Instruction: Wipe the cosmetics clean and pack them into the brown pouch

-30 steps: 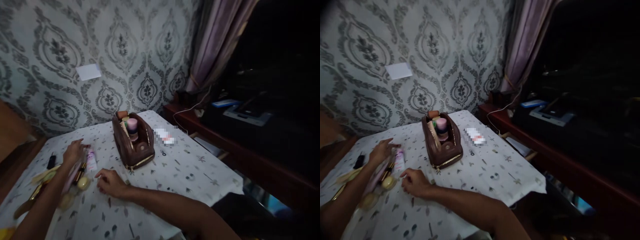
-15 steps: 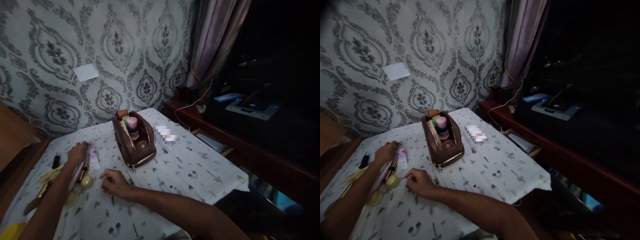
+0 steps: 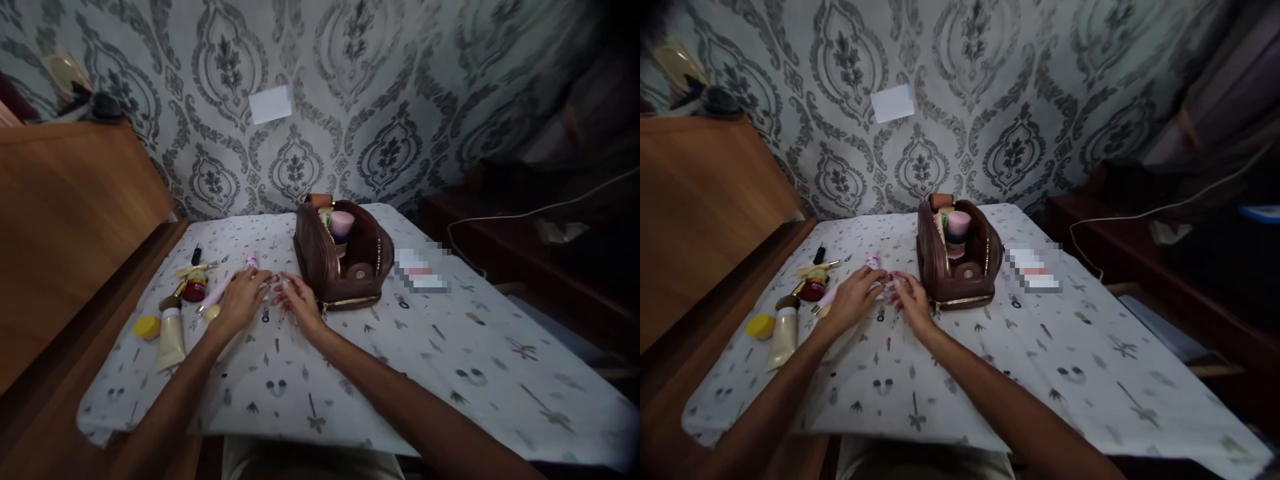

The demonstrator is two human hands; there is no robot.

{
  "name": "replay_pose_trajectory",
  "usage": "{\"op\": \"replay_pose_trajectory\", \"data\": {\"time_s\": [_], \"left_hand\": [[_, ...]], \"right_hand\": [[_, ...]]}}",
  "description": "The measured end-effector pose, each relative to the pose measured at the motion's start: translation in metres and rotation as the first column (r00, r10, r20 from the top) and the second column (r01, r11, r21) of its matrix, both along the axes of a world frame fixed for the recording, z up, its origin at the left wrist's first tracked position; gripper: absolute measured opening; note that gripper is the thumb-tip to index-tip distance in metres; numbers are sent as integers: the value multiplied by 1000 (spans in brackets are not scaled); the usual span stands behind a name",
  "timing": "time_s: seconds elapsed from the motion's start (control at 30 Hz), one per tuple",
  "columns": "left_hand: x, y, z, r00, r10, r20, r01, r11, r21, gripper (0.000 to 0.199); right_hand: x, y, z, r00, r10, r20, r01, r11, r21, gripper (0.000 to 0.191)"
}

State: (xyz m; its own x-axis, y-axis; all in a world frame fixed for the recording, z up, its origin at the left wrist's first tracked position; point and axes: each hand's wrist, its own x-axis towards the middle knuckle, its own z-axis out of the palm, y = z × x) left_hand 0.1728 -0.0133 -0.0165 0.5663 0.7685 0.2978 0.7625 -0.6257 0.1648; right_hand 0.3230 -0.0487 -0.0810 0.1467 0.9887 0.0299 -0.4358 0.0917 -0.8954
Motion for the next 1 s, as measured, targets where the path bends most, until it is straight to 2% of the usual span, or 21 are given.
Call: {"op": "replay_pose_trajectory", "data": {"time_s": [0.1,0.2,0.27,0.33,0.43,0.57,0.67,0.83,1.0], "left_hand": [[-1,-12,-13,999,-7,44,8,1000,-13,33],[-7,-11,-24,975,-7,221,24,997,-74,37],[-12,-9,-29,916,24,400,19,995,-102,36],[-17,-8,-30,823,83,562,-17,992,-121,29],[-19,-7,-27,708,151,690,-82,988,-132,24],[-14,-10,-26,644,191,741,-95,981,-170,32],[-8,-14,-33,618,193,762,-15,972,-234,36],[-5,-16,-44,623,197,757,106,938,-331,51],[-12,-11,-42,587,242,773,47,942,-331,40]], "right_hand": [[-1,-2,2,1000,27,13,-27,999,17,48],[-2,-2,2,998,57,-1,-57,998,21,46],[-3,-2,1,998,56,-19,-56,998,18,47],[-3,-1,1,999,35,-20,-35,999,16,47],[-4,-1,2,999,0,35,-1,999,47,46],[-7,-5,3,986,1,169,-26,989,148,41],[-9,-8,0,974,1,228,-44,982,184,41],[-10,-10,-2,959,6,283,-57,984,171,41],[-12,-14,0,946,33,321,-100,976,193,41]]}}
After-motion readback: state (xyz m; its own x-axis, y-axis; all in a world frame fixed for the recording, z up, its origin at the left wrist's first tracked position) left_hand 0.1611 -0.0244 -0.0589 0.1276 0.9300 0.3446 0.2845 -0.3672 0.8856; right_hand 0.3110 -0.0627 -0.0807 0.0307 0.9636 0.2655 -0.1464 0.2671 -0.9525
